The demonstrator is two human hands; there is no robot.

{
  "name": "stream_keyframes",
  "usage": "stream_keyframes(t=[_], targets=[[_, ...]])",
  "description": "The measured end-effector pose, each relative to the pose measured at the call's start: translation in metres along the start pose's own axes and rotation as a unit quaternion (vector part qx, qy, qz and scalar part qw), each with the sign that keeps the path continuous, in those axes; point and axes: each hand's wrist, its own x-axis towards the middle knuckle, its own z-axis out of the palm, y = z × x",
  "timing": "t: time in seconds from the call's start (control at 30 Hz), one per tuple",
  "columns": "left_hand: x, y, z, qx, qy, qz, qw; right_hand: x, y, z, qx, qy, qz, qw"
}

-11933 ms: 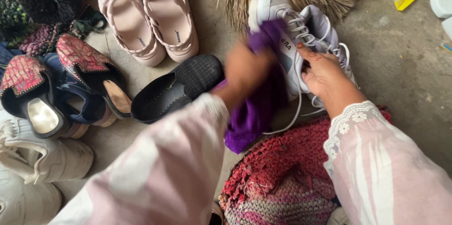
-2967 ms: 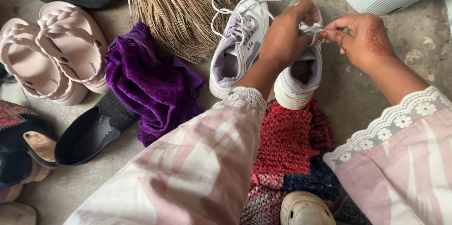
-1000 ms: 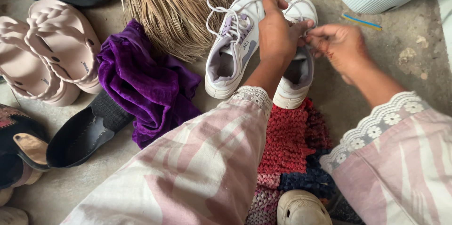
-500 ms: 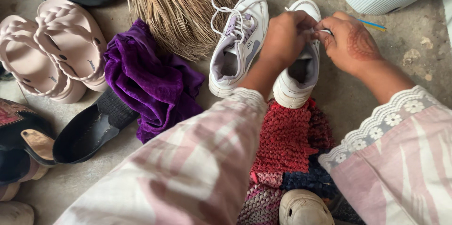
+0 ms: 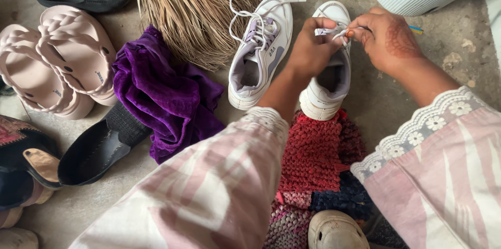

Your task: The person is cleaning a pair of white sneakers using a purple cloth. They wipe the exterior and interior of the shoes, then place them on a red shoe rack. The person then proceeds to clean another pair of white sneakers in a similar manner.

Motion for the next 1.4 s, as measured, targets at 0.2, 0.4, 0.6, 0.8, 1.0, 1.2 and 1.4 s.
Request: stream_keyframes(t=[0.2,0.4,0.6,0.8,1.0,1.2,1.4], targets=[[-0.015,0.016,-0.010,0.295,0.004,0.172,0.940,0.016,0.027,0.021,0.248,-0.068,0.105,0.961],[-0.027,0.044,-0.003,0.452,0.042,0.242,0.857,0.020,0.040,0.021,0.251,-0.090,0.203,0.942],[-0.082,0.040,-0.008,0.529,0.053,0.229,0.816,0.016,0.055,0.026,0.331,-0.062,0.236,0.912],[-0.090,0.033,-0.033,0.533,0.079,0.313,0.782,0.007,0.036,0.028,0.320,-0.033,0.211,0.923],[-0.091,0.050,-0.104,0.640,0.336,0.196,0.663,-0.009,0.037,0.017,0.307,-0.235,0.235,0.892],[-0.095,0.060,-0.127,0.514,0.185,-0.219,0.809,-0.021,0.018,0.058,0.326,-0.310,0.355,0.819],[-0.100,0.073,-0.123,0.455,0.251,-0.168,0.838,0.001,-0.012,0.056,0.308,-0.201,0.376,0.851]])
